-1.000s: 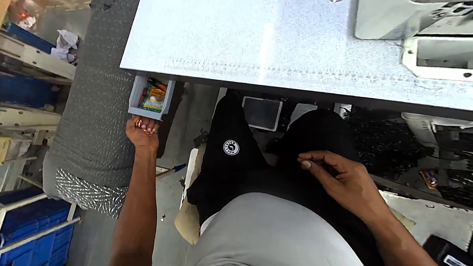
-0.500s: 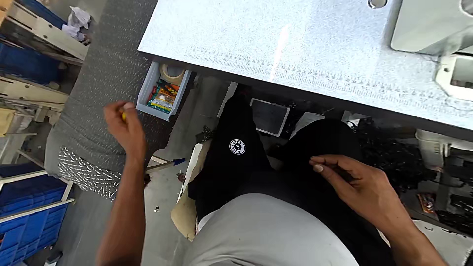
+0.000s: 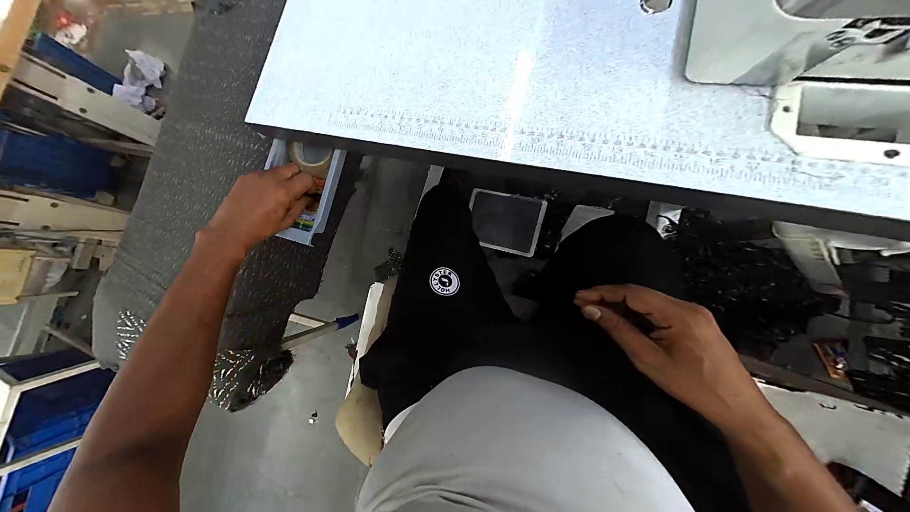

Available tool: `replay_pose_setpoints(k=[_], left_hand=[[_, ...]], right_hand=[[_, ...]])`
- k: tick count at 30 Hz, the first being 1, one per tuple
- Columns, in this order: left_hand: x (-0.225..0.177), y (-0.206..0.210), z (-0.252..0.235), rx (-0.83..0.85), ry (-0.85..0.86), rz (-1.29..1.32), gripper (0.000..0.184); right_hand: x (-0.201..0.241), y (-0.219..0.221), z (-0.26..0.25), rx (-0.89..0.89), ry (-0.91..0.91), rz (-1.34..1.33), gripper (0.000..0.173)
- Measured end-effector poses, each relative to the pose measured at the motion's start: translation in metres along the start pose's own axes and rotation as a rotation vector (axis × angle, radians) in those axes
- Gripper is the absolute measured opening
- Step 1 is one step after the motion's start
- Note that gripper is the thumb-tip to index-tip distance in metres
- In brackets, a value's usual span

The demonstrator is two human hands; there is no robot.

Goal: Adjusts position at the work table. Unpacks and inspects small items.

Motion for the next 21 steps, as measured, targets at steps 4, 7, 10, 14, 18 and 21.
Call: replay_pose_setpoints(k=[4,7,10,14,18,21], left_hand=[[0.009,-0.006,0.000,0.024,0.134,-0.061,0.016],[0.002,-0.039,0.020,-0.042,0.115,-0.037,0.023],[-0.024,-0.075,0.054,-0.284,-0.007,0.021,0.028],[-0.119,-0.068,0.039,-0.516,0.063,0.165,0.023],[-0.231,-0.026,-0.026,-0.473,0.256,0.236,0.016],[-0.280,-0.004,-0.059,-0.400,0.341,0.310,0.012]], right_hand=[[-0.001,-0.004,0.002,0.003,0.017,-0.031,0.023],[0.011,-0.011,0.000,-0.014,0.000,-0.036,0.021],[0.022,-0.008,-0.004,-0.037,-0.009,-0.211,0.018],[0.051,0.018,-0.029,0.147,-0.056,-0.605,0.032],[0.080,0.043,-0.051,0.424,0.140,-1.128,0.058],[0.073,0.041,-0.048,0.273,0.355,-1.406,0.052]])
Point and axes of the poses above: each hand's wrist, its own z-axis away from the middle knuckle, its own y-axis out of the palm, x = y × z, the point moved 1 cm from there along -z, towards the middle knuckle, and after that the axes turned 9 degrees about x, right-handed, at the moved point
